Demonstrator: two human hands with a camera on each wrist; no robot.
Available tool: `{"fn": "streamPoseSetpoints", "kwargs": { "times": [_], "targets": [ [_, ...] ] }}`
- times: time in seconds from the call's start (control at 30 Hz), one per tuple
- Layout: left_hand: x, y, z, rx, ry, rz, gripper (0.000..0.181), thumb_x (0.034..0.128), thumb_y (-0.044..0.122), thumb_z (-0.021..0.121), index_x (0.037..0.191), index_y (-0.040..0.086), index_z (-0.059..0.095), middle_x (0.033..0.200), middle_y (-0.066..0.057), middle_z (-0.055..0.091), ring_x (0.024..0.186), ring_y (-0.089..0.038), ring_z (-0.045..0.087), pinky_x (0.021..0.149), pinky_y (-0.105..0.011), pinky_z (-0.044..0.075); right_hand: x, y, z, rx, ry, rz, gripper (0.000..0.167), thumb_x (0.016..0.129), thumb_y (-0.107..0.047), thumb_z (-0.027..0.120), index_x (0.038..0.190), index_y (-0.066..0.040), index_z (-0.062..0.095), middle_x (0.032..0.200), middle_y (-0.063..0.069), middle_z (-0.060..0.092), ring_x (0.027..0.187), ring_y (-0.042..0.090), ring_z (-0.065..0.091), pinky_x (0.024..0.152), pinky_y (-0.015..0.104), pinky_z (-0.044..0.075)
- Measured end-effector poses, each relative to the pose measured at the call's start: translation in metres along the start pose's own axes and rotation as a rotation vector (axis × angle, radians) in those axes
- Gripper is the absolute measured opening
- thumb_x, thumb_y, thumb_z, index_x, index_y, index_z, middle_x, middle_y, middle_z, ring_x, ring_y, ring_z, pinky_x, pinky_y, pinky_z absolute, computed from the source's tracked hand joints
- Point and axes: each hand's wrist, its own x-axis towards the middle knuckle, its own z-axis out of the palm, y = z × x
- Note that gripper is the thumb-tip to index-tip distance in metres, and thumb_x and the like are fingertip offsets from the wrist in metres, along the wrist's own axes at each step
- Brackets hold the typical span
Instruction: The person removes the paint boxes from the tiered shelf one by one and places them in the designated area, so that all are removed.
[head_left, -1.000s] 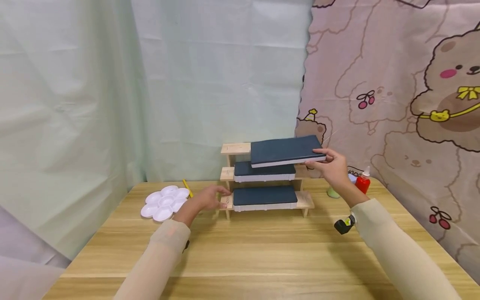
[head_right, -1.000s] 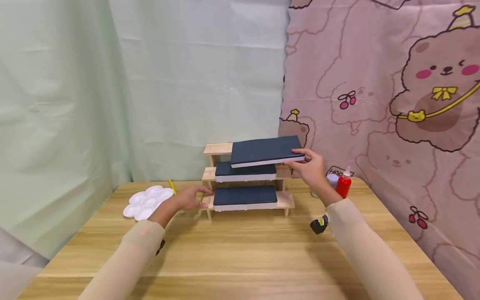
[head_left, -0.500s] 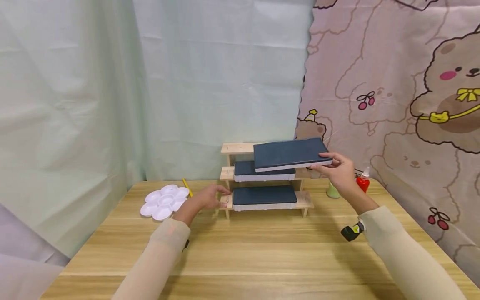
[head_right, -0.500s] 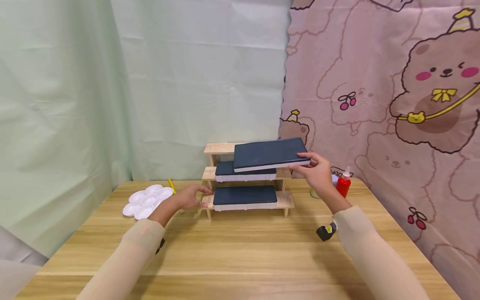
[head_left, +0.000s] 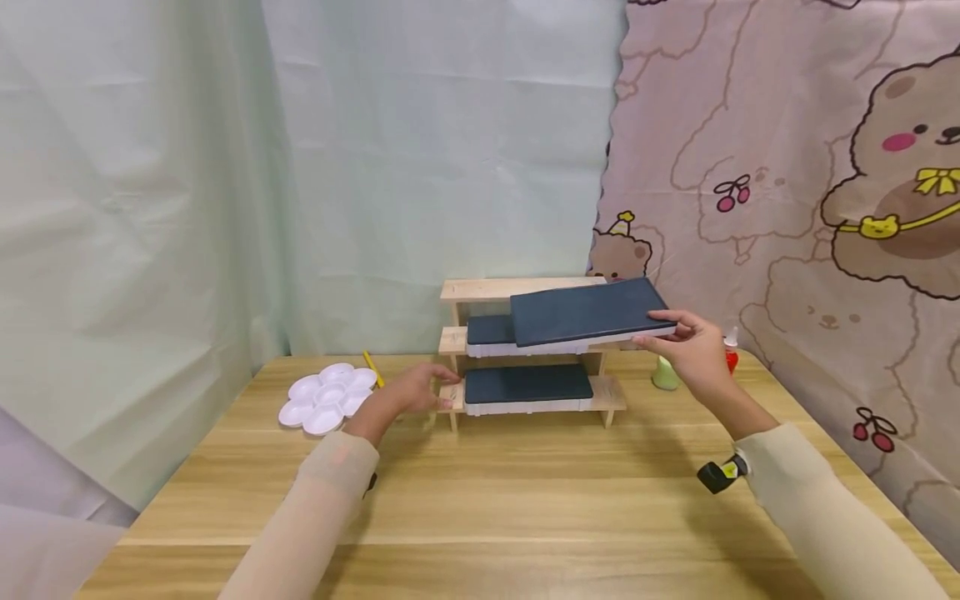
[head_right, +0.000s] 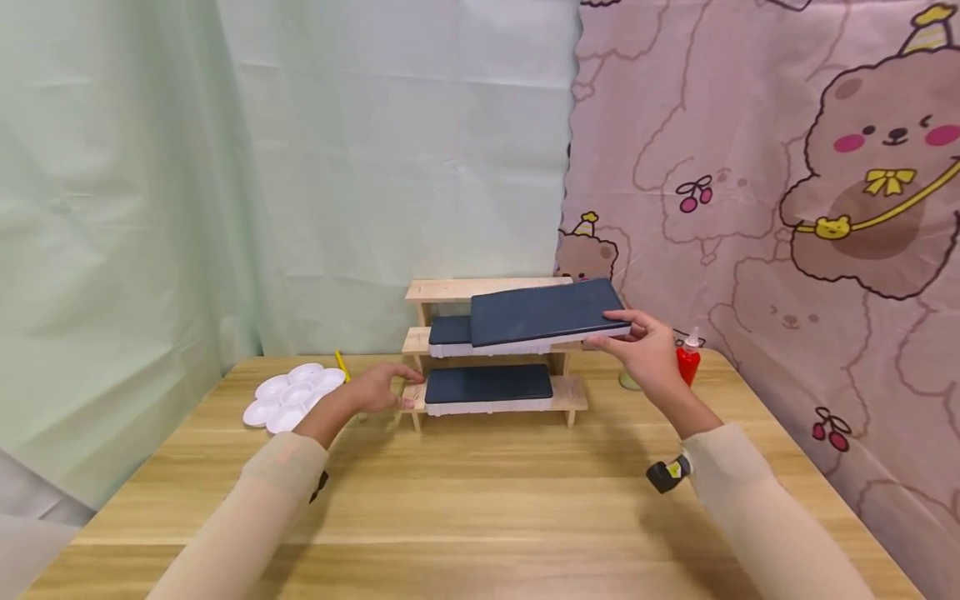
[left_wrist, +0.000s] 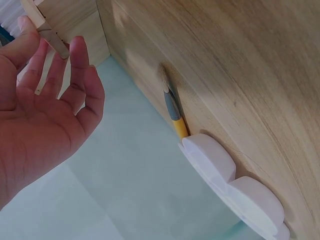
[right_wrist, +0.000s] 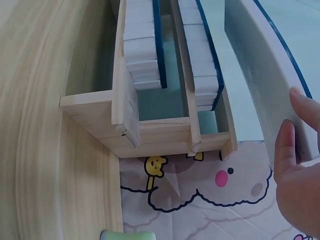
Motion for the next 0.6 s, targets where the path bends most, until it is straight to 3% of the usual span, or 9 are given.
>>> {"fn": "streamPoseSetpoints", "kwargs": {
  "times": [0.17, 0.4, 0.6],
  "targets": [
    [-0.001, 0.000, -0.001, 0.000, -0.002, -0.018, 0.041, 0.0870, 0.009, 0.076, 0.127, 0.007, 0.066, 0.134, -0.015, 0.060, 0.129, -0.038, 0.049, 0.107, -0.051, 0.039, -0.005, 0.001, -0.005, 0.011, -0.003, -0.010, 0.046, 0.080, -0.015, 0.084, 0.121, -0.001, 0.067, 0.078, -0.001, 0.064, 0.071, 0.002, 0.063, 0.059, 0.014, 0.049],
    [0.000, 0.001, 0.000, -0.010, -0.003, -0.035, 0.041, 0.0875, 0.008, 0.075, 0.128, 0.008, 0.065, 0.135, -0.015, 0.059, 0.131, -0.039, 0.047, 0.108, -0.052, 0.037, -0.013, 0.001, -0.012, 0.004, 0.004, -0.030, 0.042, 0.080, -0.012, 0.083, 0.118, -0.001, 0.069, 0.070, -0.003, 0.062, 0.059, 0.002, 0.051, 0.045, 0.022, 0.035],
    [0.002, -0.001, 0.001, 0.004, 0.002, -0.032, 0.041, 0.0873, 0.009, 0.076, 0.127, 0.008, 0.066, 0.134, -0.015, 0.059, 0.130, -0.039, 0.048, 0.107, -0.051, 0.038, -0.019, 0.002, -0.015, -0.019, 0.010, -0.058, 0.042, 0.080, -0.008, 0.083, 0.118, 0.002, 0.069, 0.071, -0.005, 0.059, 0.067, -0.001, 0.061, 0.051, 0.017, 0.043]
  ]
}}
